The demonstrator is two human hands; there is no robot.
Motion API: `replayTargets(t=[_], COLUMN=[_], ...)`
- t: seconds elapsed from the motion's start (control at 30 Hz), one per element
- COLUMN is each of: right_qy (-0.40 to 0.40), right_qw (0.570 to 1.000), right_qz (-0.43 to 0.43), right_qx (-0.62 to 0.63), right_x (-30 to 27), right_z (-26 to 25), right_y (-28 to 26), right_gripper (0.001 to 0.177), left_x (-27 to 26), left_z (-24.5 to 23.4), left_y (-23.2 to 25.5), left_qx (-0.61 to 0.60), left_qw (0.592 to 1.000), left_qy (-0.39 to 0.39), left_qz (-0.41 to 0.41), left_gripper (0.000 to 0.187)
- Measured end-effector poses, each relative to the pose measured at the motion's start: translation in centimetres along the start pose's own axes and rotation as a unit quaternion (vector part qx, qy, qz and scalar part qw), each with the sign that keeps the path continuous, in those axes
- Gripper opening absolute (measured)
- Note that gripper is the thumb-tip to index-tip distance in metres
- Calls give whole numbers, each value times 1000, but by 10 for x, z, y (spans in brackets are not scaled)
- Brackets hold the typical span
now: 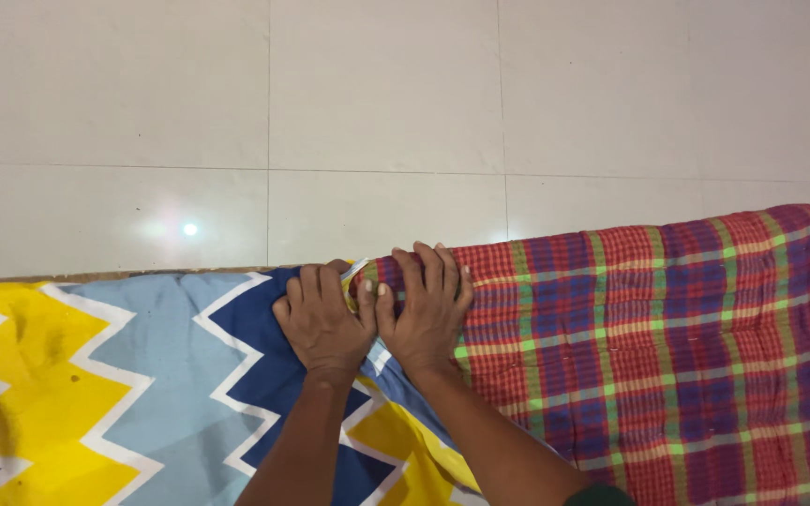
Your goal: The person rolls a large patterned sheet and a plaid blanket together into a tight cylindrical bundle. The hands work continuously to fold the edges and roll the fabric forward, creating a compact roll on the tiled floor.
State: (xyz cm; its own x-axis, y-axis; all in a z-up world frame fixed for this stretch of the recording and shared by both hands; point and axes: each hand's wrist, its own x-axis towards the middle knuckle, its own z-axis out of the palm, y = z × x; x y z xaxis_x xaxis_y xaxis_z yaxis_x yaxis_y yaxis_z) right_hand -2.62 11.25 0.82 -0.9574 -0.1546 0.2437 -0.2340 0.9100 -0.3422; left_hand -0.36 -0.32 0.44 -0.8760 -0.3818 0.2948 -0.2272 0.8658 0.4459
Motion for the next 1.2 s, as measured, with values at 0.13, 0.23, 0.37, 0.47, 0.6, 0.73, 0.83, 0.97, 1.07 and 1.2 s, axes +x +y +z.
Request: replayTargets(t=[0.13, 0.23, 0.37, 0.47, 0.6, 0.73, 0.83, 0.97, 1.07, 1.2], right_qy=[11, 18, 22, 27, 32, 29, 24, 5, -3, 0], right_qw=[1000, 1000, 1000, 1000, 999, 1000, 1000, 1000, 999, 999], right_qz=[5, 9, 16, 14, 11, 9, 11, 24, 29, 28], right_qx=[-8, -1, 5, -2, -13, -2, -5, -10, -16, -27], right_x=[3, 1, 3, 4, 4, 5, 2, 5, 4, 4], right_z=[4, 4, 5, 8, 11, 8, 7, 9, 9, 11], right_y=[0, 0, 1, 1, 3, 2, 1, 1, 2, 2], right_gripper=[46, 46, 48, 48, 48, 50, 50, 51, 51, 51], left_x=[0, 1, 1, 5, 8, 4, -10, -26, -32, -27], left_z=[-1, 2, -1, -5, -10, -15, -18, -25, -37, -50], left_y=[1, -1, -1, -1, -2, -11, -14, -14, -26, -33], left_qx=[-9, -3, -17, -37, -82, -141, -124, -42, 19, 30], left_qw=[1000, 1000, 1000, 999, 997, 990, 992, 994, 980, 993], left_qy=[0, 8, -9, -18, 2, 5, 20, 44, 47, 17], left_qz=[-2, 8, 7, -2, 9, 15, 5, -88, -195, -117], left_gripper=[35, 31, 30, 36, 35, 33, 33, 38, 37, 18])
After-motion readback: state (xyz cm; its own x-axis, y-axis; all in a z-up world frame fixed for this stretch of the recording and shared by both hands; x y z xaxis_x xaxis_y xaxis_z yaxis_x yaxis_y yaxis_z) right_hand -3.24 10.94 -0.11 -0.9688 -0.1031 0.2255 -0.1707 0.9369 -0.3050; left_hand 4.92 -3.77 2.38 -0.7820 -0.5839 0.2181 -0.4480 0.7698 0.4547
